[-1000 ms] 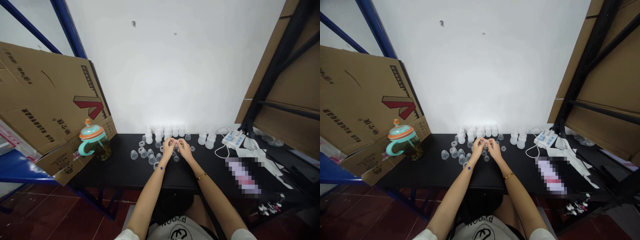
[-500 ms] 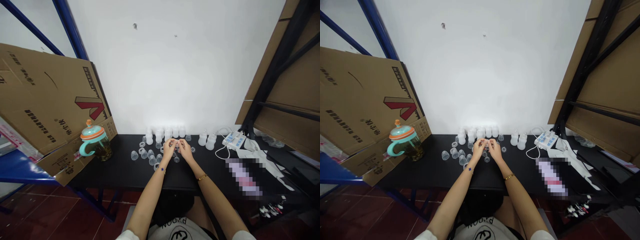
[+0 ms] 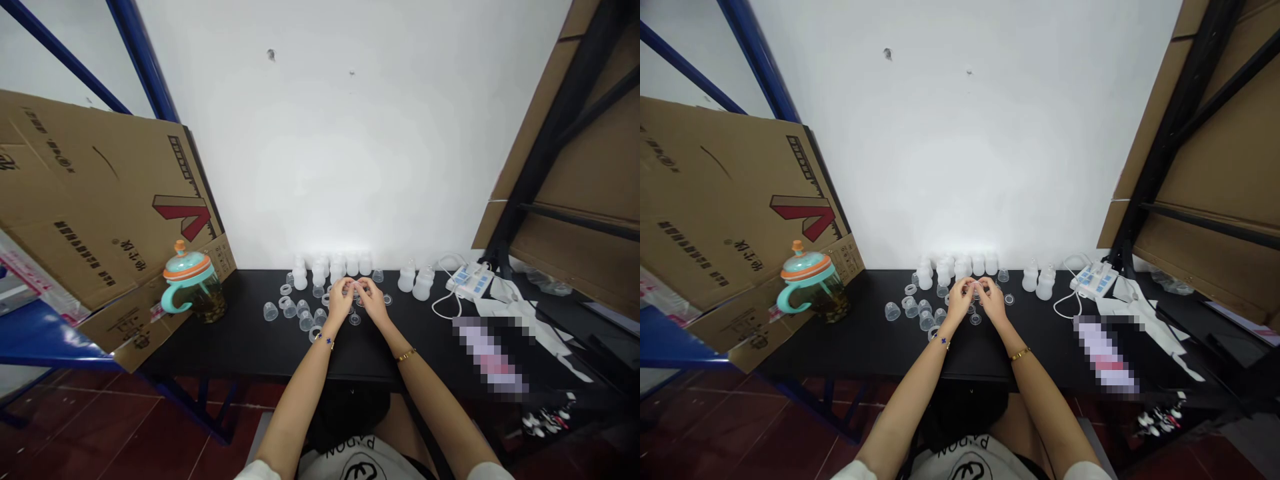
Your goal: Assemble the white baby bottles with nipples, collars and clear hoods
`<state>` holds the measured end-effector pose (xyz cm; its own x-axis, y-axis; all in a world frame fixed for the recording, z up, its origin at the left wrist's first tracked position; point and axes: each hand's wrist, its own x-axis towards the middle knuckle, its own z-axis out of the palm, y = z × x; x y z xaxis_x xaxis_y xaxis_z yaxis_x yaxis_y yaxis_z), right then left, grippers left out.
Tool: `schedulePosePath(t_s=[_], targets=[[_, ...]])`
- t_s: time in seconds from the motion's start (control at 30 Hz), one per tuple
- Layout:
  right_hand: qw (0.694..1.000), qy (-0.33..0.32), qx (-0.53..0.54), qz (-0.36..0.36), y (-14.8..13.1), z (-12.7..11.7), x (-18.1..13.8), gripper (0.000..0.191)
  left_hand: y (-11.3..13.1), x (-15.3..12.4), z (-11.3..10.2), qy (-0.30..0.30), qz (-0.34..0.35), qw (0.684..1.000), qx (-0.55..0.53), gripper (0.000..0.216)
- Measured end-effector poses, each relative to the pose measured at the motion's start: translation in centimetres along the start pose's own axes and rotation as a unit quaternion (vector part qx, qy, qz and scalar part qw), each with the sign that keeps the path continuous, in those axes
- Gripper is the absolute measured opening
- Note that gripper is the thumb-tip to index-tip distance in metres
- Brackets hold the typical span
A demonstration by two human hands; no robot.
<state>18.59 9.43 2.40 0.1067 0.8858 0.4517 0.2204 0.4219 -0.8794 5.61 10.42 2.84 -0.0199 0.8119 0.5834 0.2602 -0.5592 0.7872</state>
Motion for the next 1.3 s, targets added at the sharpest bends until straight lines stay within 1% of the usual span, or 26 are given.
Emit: schedulePosePath(t_s=[0.13,0.33,0.5,0.67,0.9,1.3], targets=[[1.0,-0.003,-0.006,-0.002,0.13,0.01,0.09,0.043,-0.17,-0.02,0.07,0.0,0.005,1.0,0.004,0.017],[1.0,-0.018,0.001,0.006,0.33,0.09,0.12,0.045,-0.09,-0.07,0.12,0.004,-0.002,1.0,-0.022,0.021],[0.999,-0.028,0.032,0.011,0.63,0.11,0.31,0.048,0.45,-0.22,0.03,-0.005,-0.015,0.999,-0.052,0.023],[0.998,-0.037,0.055,0.004,0.56,0.08,0.32,0.044,0.51,-0.23,-0.08,-0.013,-0.024,0.998,-0.061,0.023],[0.999,-0.029,0.04,-0.009,0.37,0.05,0.17,0.043,0.21,-0.1,0.05,-0.002,-0.017,0.999,-0.034,0.02],[0.999,-0.026,0.006,-0.017,0.03,0.02,0.06,0.042,0.35,-0.15,0.08,0.004,-0.015,0.999,-0.031,0.017]])
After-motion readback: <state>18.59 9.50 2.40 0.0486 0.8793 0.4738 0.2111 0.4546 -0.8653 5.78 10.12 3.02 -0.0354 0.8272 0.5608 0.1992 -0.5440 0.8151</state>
